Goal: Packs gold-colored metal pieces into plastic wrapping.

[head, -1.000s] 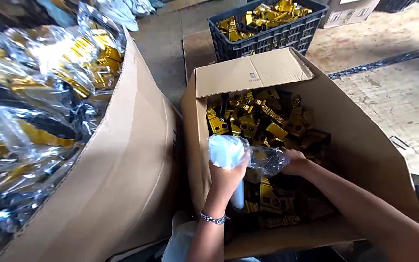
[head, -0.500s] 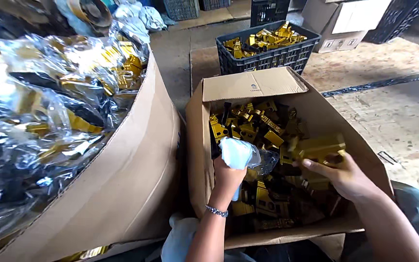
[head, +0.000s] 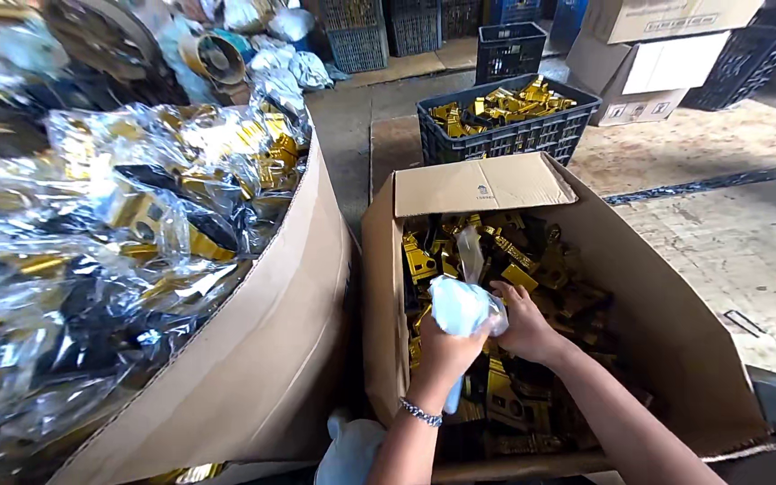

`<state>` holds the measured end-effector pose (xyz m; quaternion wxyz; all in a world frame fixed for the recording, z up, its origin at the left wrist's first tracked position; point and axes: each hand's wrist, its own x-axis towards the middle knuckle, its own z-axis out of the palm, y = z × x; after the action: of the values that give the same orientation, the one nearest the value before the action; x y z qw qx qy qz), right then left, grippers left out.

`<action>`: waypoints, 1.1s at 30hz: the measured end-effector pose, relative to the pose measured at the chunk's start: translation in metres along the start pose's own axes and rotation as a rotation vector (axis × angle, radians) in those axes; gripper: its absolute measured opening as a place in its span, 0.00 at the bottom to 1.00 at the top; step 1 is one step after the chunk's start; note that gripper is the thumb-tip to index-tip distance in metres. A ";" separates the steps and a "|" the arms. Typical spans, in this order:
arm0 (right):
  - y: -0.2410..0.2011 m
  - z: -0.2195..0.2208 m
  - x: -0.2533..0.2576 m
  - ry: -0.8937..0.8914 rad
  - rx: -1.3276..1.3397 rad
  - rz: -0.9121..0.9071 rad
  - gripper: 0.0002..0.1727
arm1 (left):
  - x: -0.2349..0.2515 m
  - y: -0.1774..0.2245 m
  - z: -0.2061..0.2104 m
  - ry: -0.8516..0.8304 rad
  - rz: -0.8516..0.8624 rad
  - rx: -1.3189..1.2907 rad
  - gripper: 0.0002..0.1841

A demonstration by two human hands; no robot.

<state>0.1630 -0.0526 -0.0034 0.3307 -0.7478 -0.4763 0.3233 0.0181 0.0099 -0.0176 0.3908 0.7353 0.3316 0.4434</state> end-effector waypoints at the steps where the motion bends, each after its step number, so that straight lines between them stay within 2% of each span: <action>1: 0.000 -0.002 -0.002 -0.054 0.172 0.031 0.49 | 0.004 -0.004 0.000 0.056 0.003 0.016 0.30; 3: 0.000 -0.007 -0.009 -0.097 0.442 0.034 0.43 | 0.009 -0.008 -0.004 0.150 -0.055 -0.031 0.33; 4: 0.000 -0.006 -0.013 -0.043 0.490 0.006 0.39 | 0.009 -0.006 -0.005 0.187 -0.068 -0.046 0.34; 6: 0.004 0.001 -0.013 0.169 0.393 -0.126 0.32 | -0.005 0.001 -0.002 0.134 -0.045 -0.042 0.30; 8: 0.014 0.006 -0.004 0.382 0.163 -0.307 0.29 | -0.024 0.011 0.005 -0.062 0.073 -0.020 0.21; 9: 0.014 0.000 -0.004 0.376 0.058 -0.315 0.26 | -0.028 0.014 0.007 -0.142 0.090 -0.067 0.19; 10: 0.012 -0.011 -0.006 0.292 -0.063 -0.258 0.26 | -0.026 0.012 0.007 -0.202 0.017 -0.161 0.18; 13: -0.011 -0.056 -0.009 -0.152 -0.487 0.088 0.25 | -0.007 0.018 -0.009 -0.192 -0.470 -0.345 0.19; 14: -0.021 -0.066 -0.009 -0.232 -0.599 0.139 0.21 | 0.000 0.021 -0.015 -0.164 -0.569 -0.364 0.20; 15: -0.032 -0.073 -0.013 -0.227 -0.659 0.114 0.16 | 0.004 0.022 -0.019 -0.145 -0.610 -0.363 0.20; 16: -0.040 -0.080 -0.020 -0.123 -0.652 -0.015 0.12 | 0.007 0.021 -0.021 -0.143 -0.612 -0.338 0.20; 18: -0.041 -0.092 -0.026 0.306 -0.391 -0.542 0.07 | 0.008 0.018 -0.018 -0.187 -0.571 -0.249 0.21; 19: -0.045 -0.094 -0.020 0.440 -0.160 -0.718 0.10 | 0.006 0.016 -0.015 -0.201 -0.512 -0.213 0.22; 20: -0.053 -0.095 -0.018 0.434 0.091 -0.780 0.17 | 0.003 0.014 -0.011 -0.197 -0.445 -0.198 0.24; 21: -0.058 -0.093 -0.017 0.375 0.244 -0.748 0.27 | 0.001 0.012 -0.008 -0.185 -0.396 -0.203 0.26; 22: -0.057 -0.088 -0.016 0.322 0.235 -0.655 0.36 | -0.001 0.009 -0.005 -0.169 -0.354 -0.222 0.27; 23: -0.052 -0.077 -0.015 0.259 0.124 -0.541 0.40 | -0.003 0.006 -0.002 -0.151 -0.321 -0.239 0.28; 24: -0.044 -0.065 -0.014 0.146 0.002 -0.443 0.37 | -0.004 0.004 0.000 -0.134 -0.289 -0.255 0.28; 25: -0.036 -0.052 -0.013 0.029 -0.067 -0.366 0.30 | -0.006 0.002 0.003 -0.115 -0.254 -0.274 0.27; 27: -0.017 -0.032 -0.012 -0.024 -0.019 -0.301 0.14 | -0.008 0.003 0.005 -0.117 -0.214 -0.288 0.27; 30: 0.000 -0.025 -0.019 -0.074 0.195 -0.248 0.10 | -0.011 0.007 0.007 -0.120 -0.103 -0.179 0.25; 31: 0.004 -0.024 -0.020 -0.075 0.257 -0.230 0.09 | -0.012 0.005 0.006 -0.138 -0.084 -0.190 0.26; 33: 0.010 -0.022 -0.019 -0.014 0.337 -0.168 0.05 | -0.013 0.013 0.003 -0.236 -0.200 -0.361 0.32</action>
<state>0.1791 -0.0775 0.0042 0.4736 -0.6373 -0.4784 0.3750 0.0173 -0.0077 -0.0124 0.5940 0.6638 0.2699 0.3657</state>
